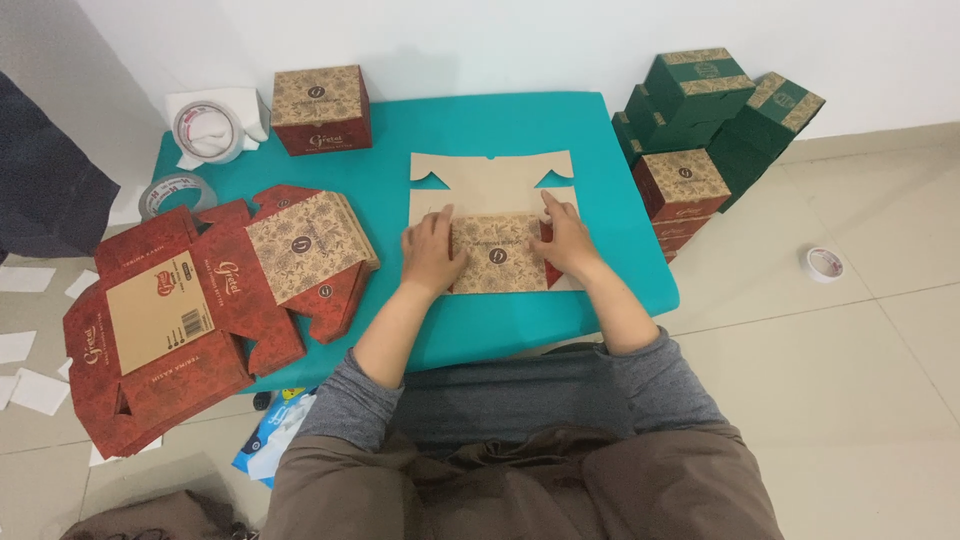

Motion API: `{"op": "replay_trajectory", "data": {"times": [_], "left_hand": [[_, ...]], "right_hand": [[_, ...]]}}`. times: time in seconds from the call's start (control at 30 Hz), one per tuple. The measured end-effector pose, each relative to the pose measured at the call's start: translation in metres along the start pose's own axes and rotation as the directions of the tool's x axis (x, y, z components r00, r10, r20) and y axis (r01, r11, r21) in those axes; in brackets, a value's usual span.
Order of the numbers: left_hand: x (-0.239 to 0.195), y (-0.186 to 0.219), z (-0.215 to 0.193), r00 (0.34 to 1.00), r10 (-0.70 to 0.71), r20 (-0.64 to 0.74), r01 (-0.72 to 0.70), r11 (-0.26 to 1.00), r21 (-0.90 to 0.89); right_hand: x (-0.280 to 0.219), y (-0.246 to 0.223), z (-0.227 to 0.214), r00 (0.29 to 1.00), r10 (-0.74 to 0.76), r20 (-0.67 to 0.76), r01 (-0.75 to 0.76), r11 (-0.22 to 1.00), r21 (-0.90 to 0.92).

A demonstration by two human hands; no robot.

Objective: The person assembles a small cardboard box by folding the flaps and tucking them into place. They then pick up a flat, pre-cut cardboard sheet and fold it into a box shape, repeating the folding process for multiple sheets.

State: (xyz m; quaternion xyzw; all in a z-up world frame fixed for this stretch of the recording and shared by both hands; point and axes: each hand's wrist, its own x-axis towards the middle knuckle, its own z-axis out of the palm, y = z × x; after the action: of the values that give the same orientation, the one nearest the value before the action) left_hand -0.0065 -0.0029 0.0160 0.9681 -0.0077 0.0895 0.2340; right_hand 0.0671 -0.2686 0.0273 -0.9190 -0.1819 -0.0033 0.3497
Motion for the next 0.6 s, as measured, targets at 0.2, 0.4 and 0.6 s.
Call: {"op": "replay_trajectory", "data": {"times": [0.2,0.4,0.6], "left_hand": [[-0.010,0.002,-0.002,0.995,0.042,-0.088,-0.034,0.996,0.086],[-0.071,0.048,-0.046,0.944,0.124,-0.305,-0.124,0.992,0.020],[-0.103,0.056,-0.083,0.989,-0.031,-0.144,-0.061,0.802,-0.595]], "right_hand": [[0.000,0.002,-0.005,0.994,0.093,0.059,-0.102,0.979,0.174],[-0.050,-0.029,-0.042,0.977,0.098,-0.190,-0.003,0.896,0.444],[-0.097,-0.060,-0.020,0.871,-0.063,-0.486,0.279,0.879,0.387]]}}
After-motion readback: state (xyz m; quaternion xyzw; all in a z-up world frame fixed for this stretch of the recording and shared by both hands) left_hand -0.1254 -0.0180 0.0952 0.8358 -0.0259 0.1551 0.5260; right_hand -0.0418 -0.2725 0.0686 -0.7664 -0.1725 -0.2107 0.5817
